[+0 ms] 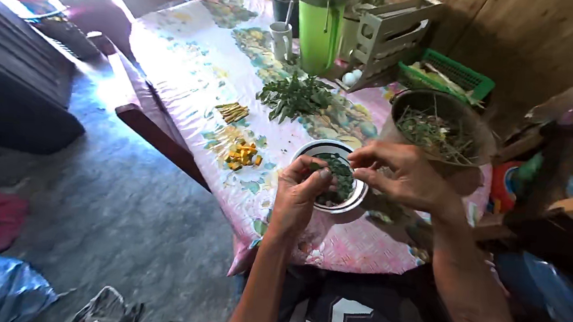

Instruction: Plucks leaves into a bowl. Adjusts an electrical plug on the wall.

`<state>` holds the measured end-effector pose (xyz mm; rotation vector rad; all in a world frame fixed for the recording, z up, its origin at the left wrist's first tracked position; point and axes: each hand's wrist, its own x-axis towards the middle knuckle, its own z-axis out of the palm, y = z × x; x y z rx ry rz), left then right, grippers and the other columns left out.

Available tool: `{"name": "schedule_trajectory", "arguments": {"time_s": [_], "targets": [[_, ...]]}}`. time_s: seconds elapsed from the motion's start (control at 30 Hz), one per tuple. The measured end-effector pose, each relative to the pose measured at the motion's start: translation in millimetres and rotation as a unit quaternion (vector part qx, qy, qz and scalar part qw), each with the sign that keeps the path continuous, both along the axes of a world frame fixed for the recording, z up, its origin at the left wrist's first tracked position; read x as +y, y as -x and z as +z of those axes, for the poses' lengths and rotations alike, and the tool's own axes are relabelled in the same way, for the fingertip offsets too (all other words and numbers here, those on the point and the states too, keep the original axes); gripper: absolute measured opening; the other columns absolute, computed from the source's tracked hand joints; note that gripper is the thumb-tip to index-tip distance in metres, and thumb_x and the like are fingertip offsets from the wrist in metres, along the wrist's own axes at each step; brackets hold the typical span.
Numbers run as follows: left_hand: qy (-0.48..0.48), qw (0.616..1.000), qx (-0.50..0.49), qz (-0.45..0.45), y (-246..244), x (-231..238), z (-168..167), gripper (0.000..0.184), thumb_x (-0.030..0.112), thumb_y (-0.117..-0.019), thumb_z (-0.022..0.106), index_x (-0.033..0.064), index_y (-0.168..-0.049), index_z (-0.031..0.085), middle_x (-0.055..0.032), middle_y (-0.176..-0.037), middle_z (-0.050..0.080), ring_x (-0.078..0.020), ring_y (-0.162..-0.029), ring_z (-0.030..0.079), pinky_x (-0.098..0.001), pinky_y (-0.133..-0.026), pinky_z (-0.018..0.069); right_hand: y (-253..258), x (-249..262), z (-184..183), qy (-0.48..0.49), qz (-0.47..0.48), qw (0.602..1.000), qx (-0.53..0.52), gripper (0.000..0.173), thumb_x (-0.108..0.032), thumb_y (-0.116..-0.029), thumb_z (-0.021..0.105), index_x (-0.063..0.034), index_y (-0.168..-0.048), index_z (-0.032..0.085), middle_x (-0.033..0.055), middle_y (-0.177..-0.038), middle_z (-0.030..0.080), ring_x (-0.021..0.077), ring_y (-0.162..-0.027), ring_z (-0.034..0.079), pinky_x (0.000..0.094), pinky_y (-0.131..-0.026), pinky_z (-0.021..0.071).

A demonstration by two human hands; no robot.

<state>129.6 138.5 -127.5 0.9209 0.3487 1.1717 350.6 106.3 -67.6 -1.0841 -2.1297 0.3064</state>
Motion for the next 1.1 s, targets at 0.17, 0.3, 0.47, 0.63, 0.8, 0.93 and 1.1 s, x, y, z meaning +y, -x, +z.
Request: {"name": "schedule_trajectory", "arguments": {"time_s": [0.17,0.3,0.47,0.63,0.8,0.93,1.1], "targets": [[-0.015,1.0,-0.001,0.017,5.4,-0.2,0.4,0.013,0.002,-0.095,0.068,0.0057,-0.108,0.071,-0.0094,-0.095,0.071,-0.0151,-0.08,0.07,-0.0333,-0.079,0.0622,30.0,13.9,-11.1,0.015,0.043,0.997,0.061,0.016,-0.015,-0.0981,0.064,-0.005,-0.109,0.071,0.0006,-0.098,0.07,0.0052,-0.082,0.067,0.0231,-0.074,0.0605],[-0.029,0.999,0.008,0.018,4.6,-1.3,0.7,0.014,0.002,-0.095,0.068,0.0058,-0.109,0.071,-0.0098,-0.095,0.07,-0.0156,-0.079,0.07,-0.033,-0.078,0.0621,32.1,15.4,-14.4,0.0,0.028,0.998,0.058,0.011,-0.012,-0.0978,0.063,-0.0054,-0.102,0.071,-0.0007,-0.089,0.068,0.0036,-0.074,0.064,0.0208,-0.068,0.0585],[-0.055,0.998,0.037,0.017,-0.5,-2.7,0.3,0.018,0.005,-0.0965,0.067,0.0058,-0.114,0.069,-0.0096,-0.096,0.068,-0.0133,-0.076,0.066,-0.0305,-0.072,0.0603,33.2,14.0,-15.3,-0.006,0.021,0.999,0.042,0.008,-0.012,-0.0939,0.061,-0.0069,-0.095,0.067,-0.0019,-0.081,0.062,0.0026,-0.067,0.058,0.0193,-0.06,0.0526],[-0.099,0.99,0.079,0.063,-8.1,-6.2,0.3,0.012,0.005,-0.0968,0.064,0.0064,-0.108,0.066,-0.0081,-0.09,0.066,-0.0131,-0.069,0.065,-0.0306,-0.066,0.0603,39.0,13.7,-16.5,-0.036,-0.003,0.999,0.036,0.006,-0.009,-0.0898,0.06,-0.0072,-0.088,0.065,-0.0027,-0.074,0.058,0.0023,-0.061,0.053,0.0186,-0.054,0.0471],[-0.078,0.995,0.053,0.039,-12.6,-10.5,7.4,0.011,0.004,-0.0974,0.061,0.0071,-0.107,0.066,-0.0067,-0.088,0.064,-0.0117,-0.067,0.063,-0.0283,-0.063,0.0586,39.3,11.2,-21.0,0.031,0.007,0.991,0.131,0.011,-0.011,-0.0939,0.053,-0.0073,-0.091,0.063,-0.0025,-0.07,0.056,0.0034,-0.055,0.051,0.0193,-0.047,0.0443],[-0.031,0.999,-0.002,-0.033,-8.2,-10.9,9.8,0.009,0.004,-0.0993,0.059,0.0072,-0.105,0.066,-0.0074,-0.086,0.064,-0.0124,-0.067,0.063,-0.0288,-0.065,0.0593,6.1,-2.1,-15.1,0.126,0.037,0.956,0.261,0.021,-0.023,-0.1049,0.045,-0.012,-0.099,0.062,-0.0006,-0.08,0.06,0.0055,-0.053,0.05,0.0193,-0.045,0.0446],[0.005,0.999,-0.02,-0.037,0.2,-7.8,9.5,0.012,0.005,-0.098,0.063,0.0061,-0.109,0.067,-0.0112,-0.089,0.067,-0.0175,-0.071,0.069,-0.0357,-0.07,0.0629,-87.9,-18.9,11.6,-0.049,-0.303,0.951,-0.051,0.036,-0.032,-0.1079,0.043,-0.0036,-0.1,0.063,0.0103,-0.078,0.059,0.0207,-0.064,0.058,0.0406,-0.057,0.0492]]}}
